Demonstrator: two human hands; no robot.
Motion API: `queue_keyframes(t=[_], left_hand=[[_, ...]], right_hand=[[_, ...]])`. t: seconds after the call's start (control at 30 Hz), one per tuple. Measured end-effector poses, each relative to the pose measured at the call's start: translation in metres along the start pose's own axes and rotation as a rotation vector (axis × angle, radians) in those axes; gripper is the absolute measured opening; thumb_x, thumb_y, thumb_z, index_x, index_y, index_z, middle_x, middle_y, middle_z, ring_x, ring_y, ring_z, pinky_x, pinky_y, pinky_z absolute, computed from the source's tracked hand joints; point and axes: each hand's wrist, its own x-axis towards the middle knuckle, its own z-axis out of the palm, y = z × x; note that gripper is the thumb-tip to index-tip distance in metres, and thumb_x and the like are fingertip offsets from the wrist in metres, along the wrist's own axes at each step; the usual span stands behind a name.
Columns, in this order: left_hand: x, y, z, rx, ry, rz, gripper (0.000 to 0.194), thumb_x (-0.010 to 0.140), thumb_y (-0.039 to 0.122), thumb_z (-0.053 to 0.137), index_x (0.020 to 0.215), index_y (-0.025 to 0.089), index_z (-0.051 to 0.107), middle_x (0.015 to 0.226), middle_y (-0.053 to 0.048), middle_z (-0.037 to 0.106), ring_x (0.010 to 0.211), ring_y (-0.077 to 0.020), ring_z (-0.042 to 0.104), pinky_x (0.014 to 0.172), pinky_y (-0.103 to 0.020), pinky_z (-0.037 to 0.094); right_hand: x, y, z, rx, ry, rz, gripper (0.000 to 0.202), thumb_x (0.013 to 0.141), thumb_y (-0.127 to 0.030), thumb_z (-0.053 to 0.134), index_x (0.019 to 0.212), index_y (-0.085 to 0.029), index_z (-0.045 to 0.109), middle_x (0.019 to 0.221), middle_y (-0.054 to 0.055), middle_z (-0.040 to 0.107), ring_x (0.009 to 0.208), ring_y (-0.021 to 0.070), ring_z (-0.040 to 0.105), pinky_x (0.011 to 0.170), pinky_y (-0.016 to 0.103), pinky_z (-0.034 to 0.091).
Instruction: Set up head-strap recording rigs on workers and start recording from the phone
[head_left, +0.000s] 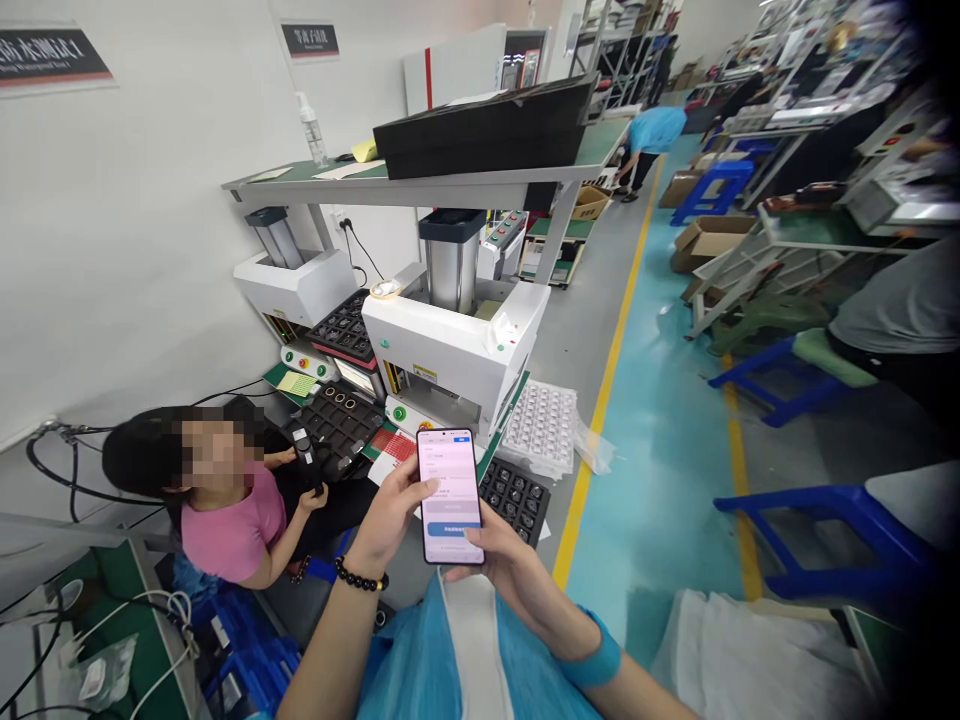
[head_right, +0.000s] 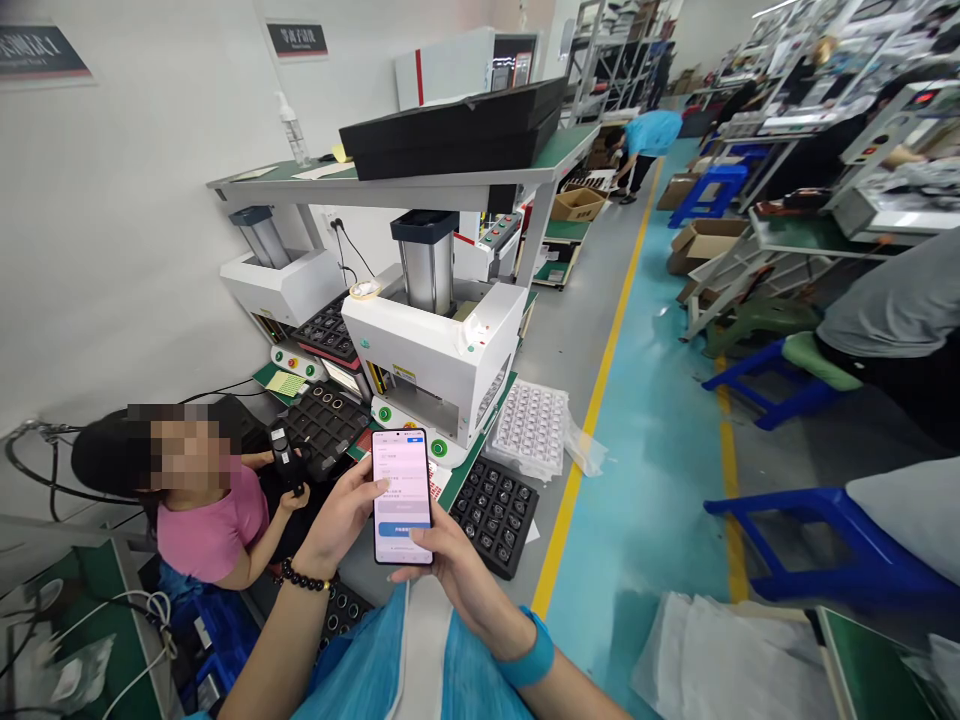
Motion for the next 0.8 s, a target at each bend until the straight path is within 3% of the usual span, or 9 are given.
queue_keyframes(t=[0.13,0.43,0.8], left_hand=[[0.0003,-0.0018,0.0005,-0.001,0.008,0.002,0.050,0.080,0.020,0.071,0.128,0.022,0.061,0.128,-0.007,0.065,0.116,-0.0268,0.060,0.098,-0.036,0.046],[0.0000,-0.0005,0.0037,-0.044,0.050,-0.044,0.042,0.089,0.032,0.062,0.130,0.021,0.061,0.127,-0.008,0.066,0.112,-0.0234,0.062,0.091,-0.031,0.048],[-0.0014,-0.0010,-0.0002,-0.036,-0.001,-0.019,0.047,0.084,0.021,0.064,0.130,0.019,0.059,0.129,-0.008,0.065,0.114,-0.0251,0.061,0.097,-0.033,0.046]], right_hand=[[-0.0004,-0.0010,0.0005,-0.007,-0.001,-0.006,0.057,0.084,-0.029,0.061,0.138,-0.020,0.049,0.121,0.011,0.065,0.100,0.0259,0.063,0.073,0.039,0.060],[-0.0016,-0.0011,0.0002,-0.010,-0.006,-0.010,0.055,0.085,-0.028,0.060,0.138,-0.020,0.050,0.121,0.011,0.066,0.100,0.0270,0.064,0.073,0.039,0.060],[-0.0018,-0.0002,0.0019,-0.005,-0.012,-0.011,0.055,0.086,-0.029,0.059,0.140,-0.022,0.050,0.124,0.011,0.065,0.103,0.0275,0.063,0.074,0.039,0.060]])
